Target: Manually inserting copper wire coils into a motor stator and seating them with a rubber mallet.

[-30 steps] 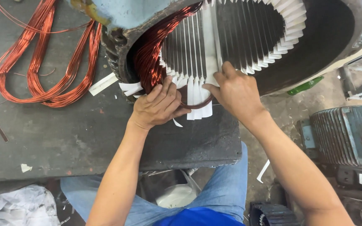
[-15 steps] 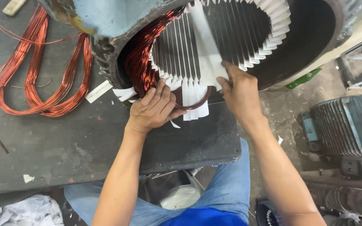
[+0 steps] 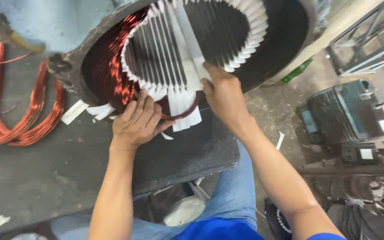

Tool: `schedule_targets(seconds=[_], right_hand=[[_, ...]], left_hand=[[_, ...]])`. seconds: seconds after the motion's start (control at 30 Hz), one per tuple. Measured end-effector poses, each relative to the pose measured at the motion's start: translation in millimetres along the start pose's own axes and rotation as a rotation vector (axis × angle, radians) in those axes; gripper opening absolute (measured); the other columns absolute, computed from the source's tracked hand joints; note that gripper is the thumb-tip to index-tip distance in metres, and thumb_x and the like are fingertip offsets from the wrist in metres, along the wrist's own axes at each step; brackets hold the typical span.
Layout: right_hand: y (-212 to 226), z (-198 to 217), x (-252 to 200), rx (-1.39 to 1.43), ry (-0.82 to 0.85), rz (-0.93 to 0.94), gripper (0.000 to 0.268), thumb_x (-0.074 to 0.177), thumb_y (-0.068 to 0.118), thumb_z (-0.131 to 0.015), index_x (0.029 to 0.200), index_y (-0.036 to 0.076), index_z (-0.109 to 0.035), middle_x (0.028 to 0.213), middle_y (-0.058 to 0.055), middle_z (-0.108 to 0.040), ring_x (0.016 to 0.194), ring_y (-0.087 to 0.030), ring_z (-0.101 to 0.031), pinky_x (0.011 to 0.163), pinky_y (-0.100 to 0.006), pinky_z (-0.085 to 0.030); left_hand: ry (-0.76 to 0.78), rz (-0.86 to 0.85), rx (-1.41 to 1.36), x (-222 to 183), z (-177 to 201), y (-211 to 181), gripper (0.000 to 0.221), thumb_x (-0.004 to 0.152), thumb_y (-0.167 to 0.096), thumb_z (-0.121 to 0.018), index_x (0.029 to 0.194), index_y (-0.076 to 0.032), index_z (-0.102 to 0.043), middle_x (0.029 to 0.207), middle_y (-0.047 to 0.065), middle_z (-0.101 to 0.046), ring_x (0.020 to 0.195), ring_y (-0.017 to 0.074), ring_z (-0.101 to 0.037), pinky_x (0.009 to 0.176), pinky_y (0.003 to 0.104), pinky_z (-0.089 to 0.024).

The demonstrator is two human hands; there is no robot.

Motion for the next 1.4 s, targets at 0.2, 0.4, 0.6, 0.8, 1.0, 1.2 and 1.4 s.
schedule_targets(seconds=[0.2,0.4,0.6,0.8,1.0,1.2,1.4], right_hand=[[-23,-30,17,-0.263,0.213,-0.135,0.036,0.103,0.023,-0.071,0.134,0.004,-0.075,0.090,-0.027,-0.079,0.081,-0.048,-0.080,0.063,-0.056,-0.066],[47,28,46,-0.581,0.300,0.148,0.039,0.102,0.037,-0.071,0.134,0.016,-0.079,0.098,-0.020,-0.081,0.086,-0.041,-0.082,0.067,-0.051,-0.068],[-32,-81,117,-0.596,0.276,0.646,0.026,0.107,0.019,-0.064,0.128,0.012,-0.078,0.153,-0.029,-0.057,0.145,-0.054,-0.048,0.119,-0.062,-0.043],[-74,-132,174,-0.645,0.240,0.355,0.075,0.121,0.066,-0.037,0.149,0.002,-0.066,0.141,-0.019,-0.073,0.121,-0.034,-0.072,0.113,-0.058,-0.045],[-83,-150,174,-0.579,0.052,0.359,0.052,0.122,0.056,-0.056,0.107,0.014,-0.083,0.101,-0.008,-0.085,0.094,-0.024,-0.080,0.114,-0.054,-0.050],[-51,-128,161,-0.681,0.147,0.339,0.052,0.121,0.049,-0.051,0.133,0.007,-0.079,0.144,-0.018,-0.074,0.130,-0.036,-0.071,0.121,-0.059,-0.041],[1,-64,130,-0.402,0.387,0.171,0.059,0.118,0.044,-0.035,0.165,0.010,-0.045,0.170,-0.027,-0.039,0.160,-0.047,-0.027,0.129,-0.068,-0.005]], left_hand=[[-0.016,0.005,0.010,-1,0,1,0.060,0.111,-0.066,-0.045,0.096,-0.015,-0.074,0.105,0.010,-0.081,0.113,0.0222,-0.079,0.126,0.039,-0.037],[-0.032,0.034,0.009,-8,-4,-1,0.060,0.109,-0.069,-0.046,0.093,-0.017,-0.071,0.103,0.008,-0.080,0.114,0.0212,-0.078,0.129,0.040,-0.034],[0.004,-0.022,0.027,16,12,11,0.056,0.119,-0.057,-0.036,0.097,-0.019,-0.070,0.101,-0.001,-0.080,0.115,0.0166,-0.078,0.131,0.033,-0.029],[0.027,-0.032,0.045,21,13,11,0.055,0.118,-0.058,-0.037,0.098,-0.018,-0.070,0.100,-0.002,-0.079,0.111,0.0162,-0.079,0.125,0.031,-0.030],[0.001,-0.041,0.037,17,6,12,0.056,0.117,-0.060,-0.037,0.094,-0.020,-0.069,0.096,-0.002,-0.078,0.107,0.0161,-0.080,0.124,0.033,-0.029],[-0.003,-0.034,0.006,15,8,9,0.054,0.117,-0.061,-0.043,0.095,-0.019,-0.070,0.096,-0.002,-0.079,0.110,0.0184,-0.080,0.127,0.034,-0.029],[-0.001,-0.009,0.012,17,10,6,0.055,0.117,-0.061,-0.038,0.094,-0.020,-0.067,0.096,-0.003,-0.077,0.112,0.0174,-0.079,0.126,0.033,-0.030]])
Point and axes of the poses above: each hand's wrist, its own x-axis towards the middle knuckle, its own z-axis out of the back of the hand, y = z × x, the point moved 4 cm from there along x, towards the middle knuckle
